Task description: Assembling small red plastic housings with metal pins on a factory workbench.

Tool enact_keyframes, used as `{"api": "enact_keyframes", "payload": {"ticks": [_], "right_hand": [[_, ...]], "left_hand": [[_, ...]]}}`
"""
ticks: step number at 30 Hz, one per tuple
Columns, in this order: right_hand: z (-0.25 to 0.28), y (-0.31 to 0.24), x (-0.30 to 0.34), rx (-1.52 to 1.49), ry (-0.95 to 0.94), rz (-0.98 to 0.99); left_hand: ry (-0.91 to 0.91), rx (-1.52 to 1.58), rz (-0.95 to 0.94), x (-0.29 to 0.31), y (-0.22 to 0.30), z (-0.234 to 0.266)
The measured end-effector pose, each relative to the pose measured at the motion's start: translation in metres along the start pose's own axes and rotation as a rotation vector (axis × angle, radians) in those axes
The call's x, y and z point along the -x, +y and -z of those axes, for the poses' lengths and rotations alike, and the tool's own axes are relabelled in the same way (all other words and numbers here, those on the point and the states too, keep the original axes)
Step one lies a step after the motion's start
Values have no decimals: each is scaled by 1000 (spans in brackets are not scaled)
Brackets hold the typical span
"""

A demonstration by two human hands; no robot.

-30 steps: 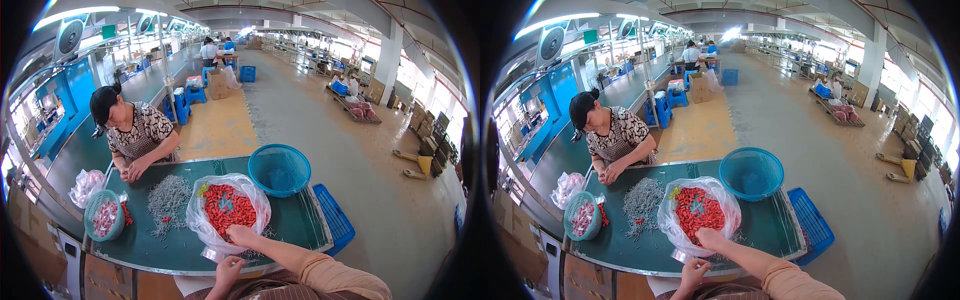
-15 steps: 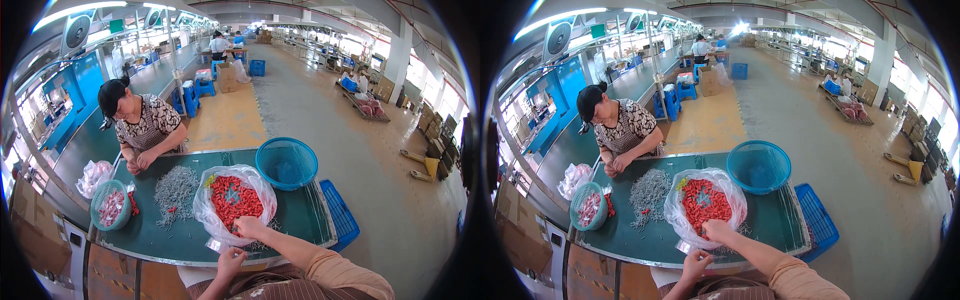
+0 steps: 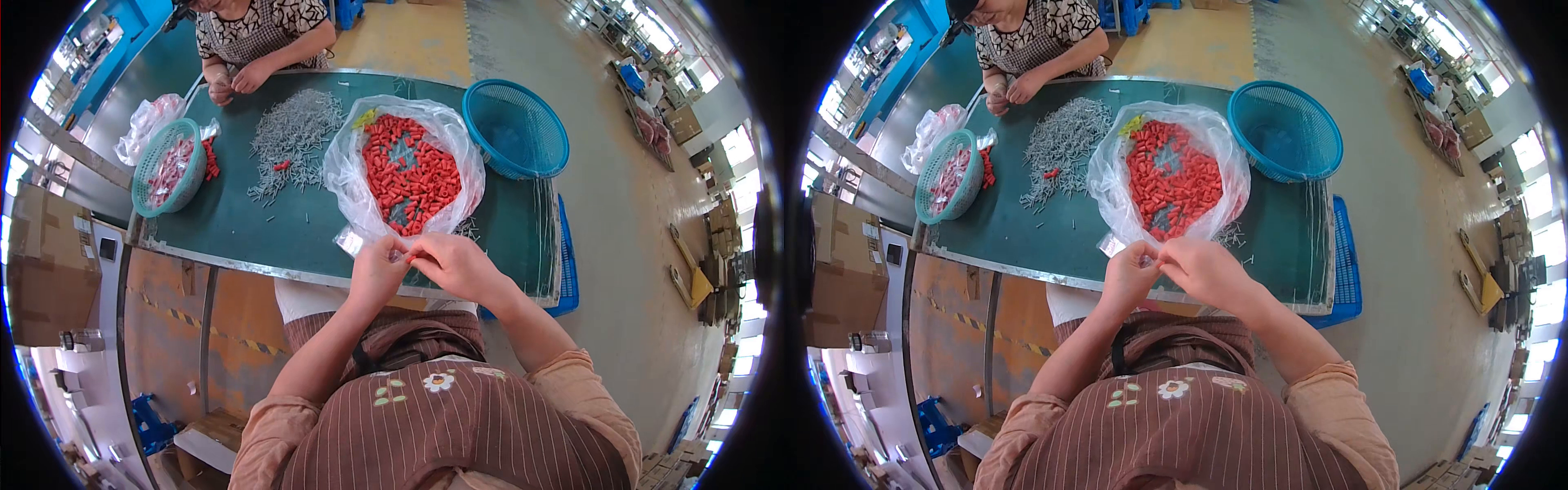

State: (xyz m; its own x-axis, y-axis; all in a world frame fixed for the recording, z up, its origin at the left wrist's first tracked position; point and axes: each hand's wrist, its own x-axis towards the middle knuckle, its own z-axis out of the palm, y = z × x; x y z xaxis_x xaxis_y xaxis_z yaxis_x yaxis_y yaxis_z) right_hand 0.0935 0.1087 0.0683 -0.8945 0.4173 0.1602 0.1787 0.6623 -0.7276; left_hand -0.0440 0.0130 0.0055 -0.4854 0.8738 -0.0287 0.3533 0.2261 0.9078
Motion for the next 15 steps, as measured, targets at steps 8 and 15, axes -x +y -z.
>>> {"api": "enact_keyframes", "payload": {"ticks": [8,15], "right_hand": [[-5,6,20,208,29,54],[2,-7,21,270,39,73]], "left_hand": [[-63,37,30,15,6,-8],[-76,85,96,12,-8,-13]]}}
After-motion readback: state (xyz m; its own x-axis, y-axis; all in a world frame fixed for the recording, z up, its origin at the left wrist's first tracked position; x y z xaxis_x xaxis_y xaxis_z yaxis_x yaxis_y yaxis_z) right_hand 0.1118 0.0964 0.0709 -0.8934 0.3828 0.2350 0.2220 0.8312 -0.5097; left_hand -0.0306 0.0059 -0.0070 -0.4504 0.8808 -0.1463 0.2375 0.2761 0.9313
